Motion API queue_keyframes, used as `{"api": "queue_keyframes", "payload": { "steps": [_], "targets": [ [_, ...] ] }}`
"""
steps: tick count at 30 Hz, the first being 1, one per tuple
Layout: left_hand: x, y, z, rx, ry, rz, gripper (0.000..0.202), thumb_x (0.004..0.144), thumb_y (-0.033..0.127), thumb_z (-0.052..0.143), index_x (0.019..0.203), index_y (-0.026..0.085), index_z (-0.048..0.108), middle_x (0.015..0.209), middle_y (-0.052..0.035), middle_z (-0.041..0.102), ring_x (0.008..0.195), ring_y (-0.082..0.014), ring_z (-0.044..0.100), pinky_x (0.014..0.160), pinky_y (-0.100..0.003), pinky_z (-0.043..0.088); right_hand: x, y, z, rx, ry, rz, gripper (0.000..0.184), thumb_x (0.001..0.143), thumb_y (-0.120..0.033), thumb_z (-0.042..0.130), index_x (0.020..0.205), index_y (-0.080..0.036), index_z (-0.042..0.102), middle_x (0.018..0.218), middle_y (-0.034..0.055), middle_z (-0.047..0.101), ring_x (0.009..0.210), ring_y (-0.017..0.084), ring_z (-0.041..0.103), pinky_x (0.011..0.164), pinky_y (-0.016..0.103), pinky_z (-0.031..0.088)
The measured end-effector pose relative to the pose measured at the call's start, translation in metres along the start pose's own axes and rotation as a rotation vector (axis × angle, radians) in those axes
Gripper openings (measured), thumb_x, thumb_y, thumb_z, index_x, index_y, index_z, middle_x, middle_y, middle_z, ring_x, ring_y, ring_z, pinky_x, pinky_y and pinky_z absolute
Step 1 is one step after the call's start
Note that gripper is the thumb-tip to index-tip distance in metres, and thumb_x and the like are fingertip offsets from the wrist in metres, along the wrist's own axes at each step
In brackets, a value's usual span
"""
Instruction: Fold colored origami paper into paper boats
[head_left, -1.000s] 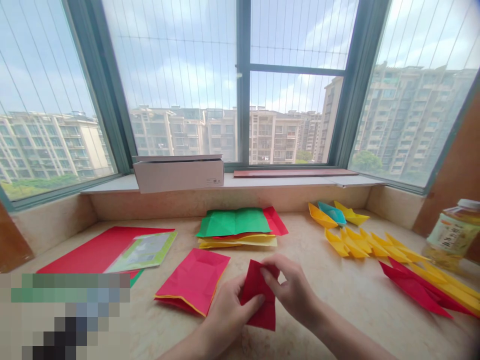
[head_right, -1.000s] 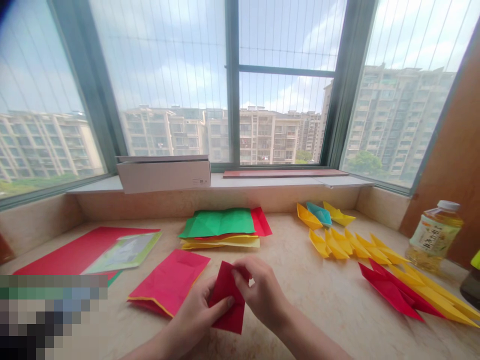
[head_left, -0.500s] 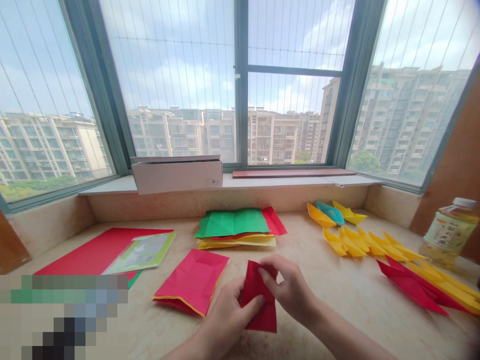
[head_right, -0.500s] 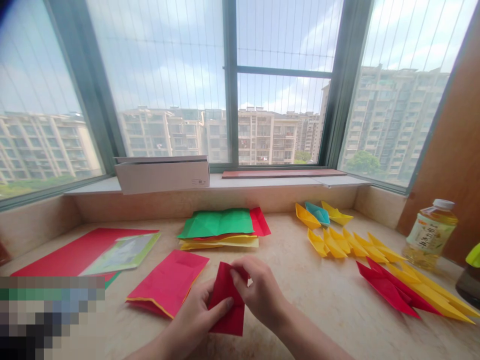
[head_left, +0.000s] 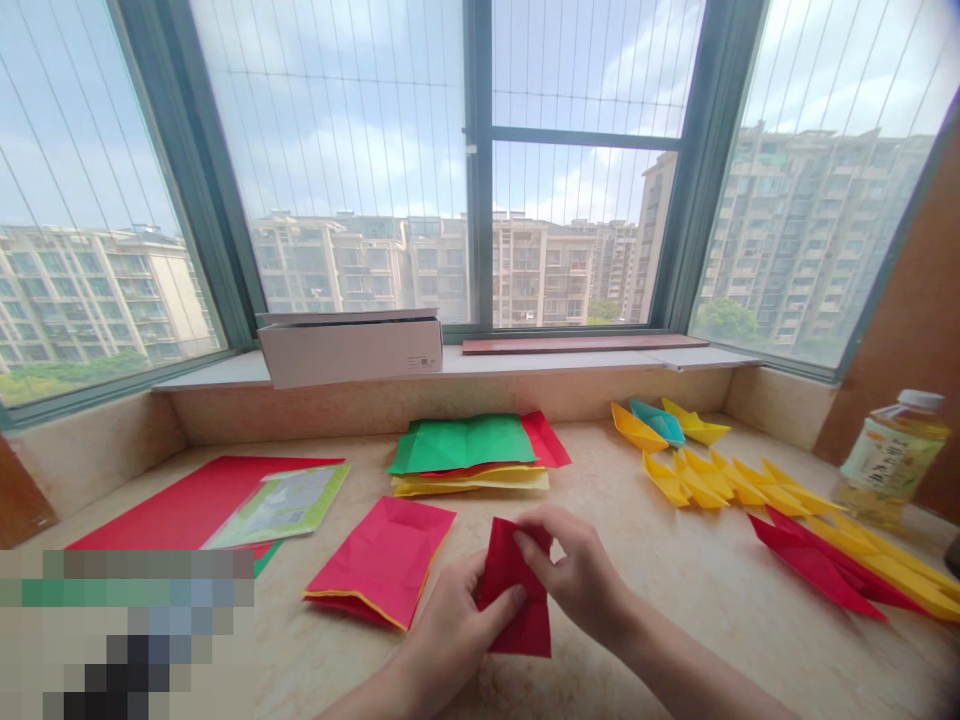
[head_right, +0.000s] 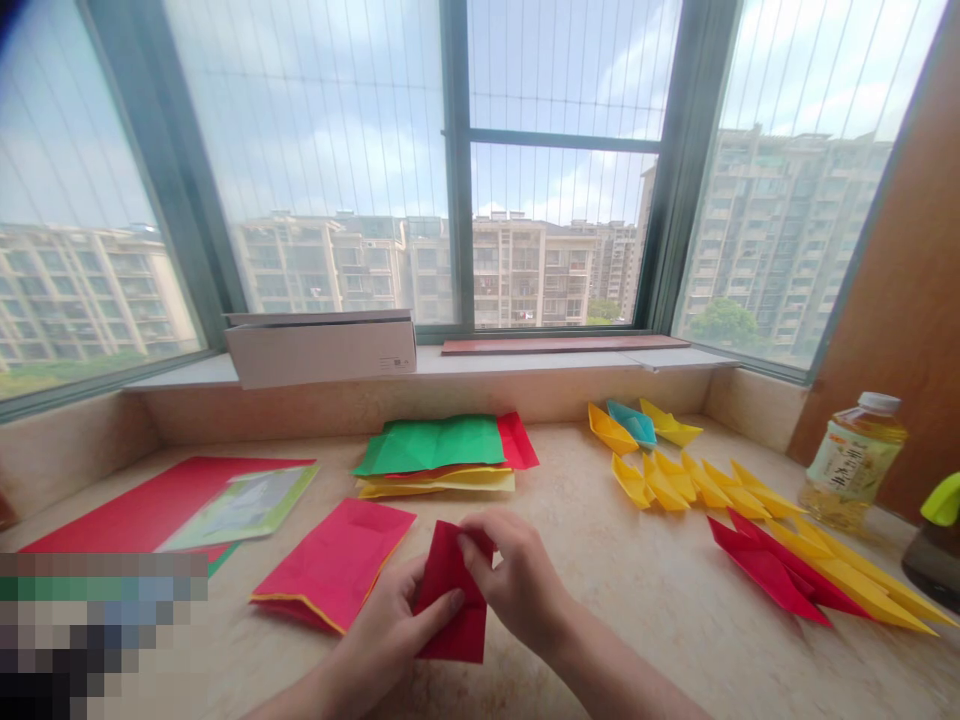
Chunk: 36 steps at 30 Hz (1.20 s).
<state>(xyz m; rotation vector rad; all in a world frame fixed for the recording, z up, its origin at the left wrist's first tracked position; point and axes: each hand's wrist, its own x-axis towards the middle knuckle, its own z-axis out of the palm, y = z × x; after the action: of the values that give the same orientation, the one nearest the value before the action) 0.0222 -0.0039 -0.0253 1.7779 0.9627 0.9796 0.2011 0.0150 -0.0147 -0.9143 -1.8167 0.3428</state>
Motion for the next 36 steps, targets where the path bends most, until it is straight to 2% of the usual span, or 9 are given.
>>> {"api": "queue_keyframes", "payload": {
  "steps": [10,21,24,26,29,32,34,36],
  "targets": [
    [0.000,-0.001,-0.001,-0.034,-0.044,-0.005,0.030,0.088,0.041,0.061,0.099,0.014,0.067,0.090,-0.0068,0.070,0.079,-0.0197,0.061,0.068,-0.026,0.047,0.000,-0.001,-0.001,0.006,-0.017,-0.012,0.011,0.089,-0.019,0.057,0.093,-0.021,0.067,0.085,0.0036,0.070,0.077,0.018,0.064,0.073,0.029,0.052],
    [0.000,0.001,-0.001,-0.023,-0.047,-0.024,0.030,0.088,0.041,0.062,0.097,0.014,0.068,0.088,-0.0065,0.070,0.077,-0.0199,0.061,0.066,-0.026,0.047,-0.001,0.000,0.000,0.025,-0.035,0.020,0.011,0.089,-0.021,0.057,0.093,-0.021,0.068,0.087,0.0044,0.071,0.079,0.018,0.063,0.075,0.031,0.051],
    [0.000,0.002,-0.001,-0.053,-0.017,-0.021,0.031,0.087,0.041,0.063,0.101,0.014,0.070,0.089,-0.0071,0.071,0.080,-0.0219,0.063,0.068,-0.028,0.049,0.001,-0.002,-0.001,0.116,-0.008,0.148,0.014,0.089,-0.027,0.060,0.098,-0.020,0.068,0.089,0.0053,0.071,0.078,0.019,0.064,0.074,0.033,0.052],
    [0.000,0.004,0.000,-0.064,0.024,-0.004,0.032,0.087,0.039,0.063,0.108,0.016,0.070,0.091,-0.0074,0.072,0.083,-0.0233,0.064,0.070,-0.029,0.051,0.004,-0.004,-0.003,0.259,-0.013,0.289,0.025,0.088,-0.033,0.063,0.109,-0.020,0.065,0.091,0.0060,0.072,0.078,0.019,0.066,0.071,0.032,0.052],
    [-0.001,0.010,0.000,-0.089,0.050,0.040,0.033,0.087,0.034,0.064,0.116,0.018,0.069,0.097,-0.0077,0.073,0.087,-0.0239,0.065,0.076,-0.032,0.052,0.007,-0.008,-0.007,0.503,-0.123,0.426,0.040,0.085,-0.042,0.067,0.118,-0.020,0.061,0.092,0.0060,0.072,0.078,0.020,0.069,0.065,0.030,0.053],
    [0.000,0.017,-0.001,-0.115,0.050,0.066,0.033,0.088,0.033,0.063,0.118,0.019,0.068,0.104,-0.0085,0.072,0.093,-0.0250,0.066,0.083,-0.035,0.052,0.006,-0.012,-0.008,0.591,-0.235,0.389,0.029,0.085,-0.042,0.069,0.102,-0.018,0.068,0.089,0.0058,0.074,0.081,0.021,0.069,0.070,0.031,0.055],
    [0.000,0.020,-0.002,-0.110,0.064,0.052,0.033,0.087,0.034,0.064,0.116,0.018,0.068,0.105,-0.0093,0.072,0.093,-0.0258,0.066,0.081,-0.035,0.053,0.004,-0.014,-0.007,0.576,-0.243,0.361,0.023,0.086,-0.038,0.069,0.096,-0.017,0.071,0.089,0.0055,0.075,0.081,0.020,0.069,0.073,0.031,0.055],
    [0.000,0.019,-0.002,-0.108,0.058,0.029,0.032,0.086,0.034,0.065,0.112,0.016,0.069,0.102,-0.0097,0.073,0.093,-0.0267,0.067,0.079,-0.035,0.053,0.002,-0.014,-0.005,0.569,-0.224,0.361,0.020,0.086,-0.034,0.069,0.096,-0.018,0.072,0.091,0.0053,0.075,0.083,0.020,0.069,0.076,0.032,0.055]
  ]
}}
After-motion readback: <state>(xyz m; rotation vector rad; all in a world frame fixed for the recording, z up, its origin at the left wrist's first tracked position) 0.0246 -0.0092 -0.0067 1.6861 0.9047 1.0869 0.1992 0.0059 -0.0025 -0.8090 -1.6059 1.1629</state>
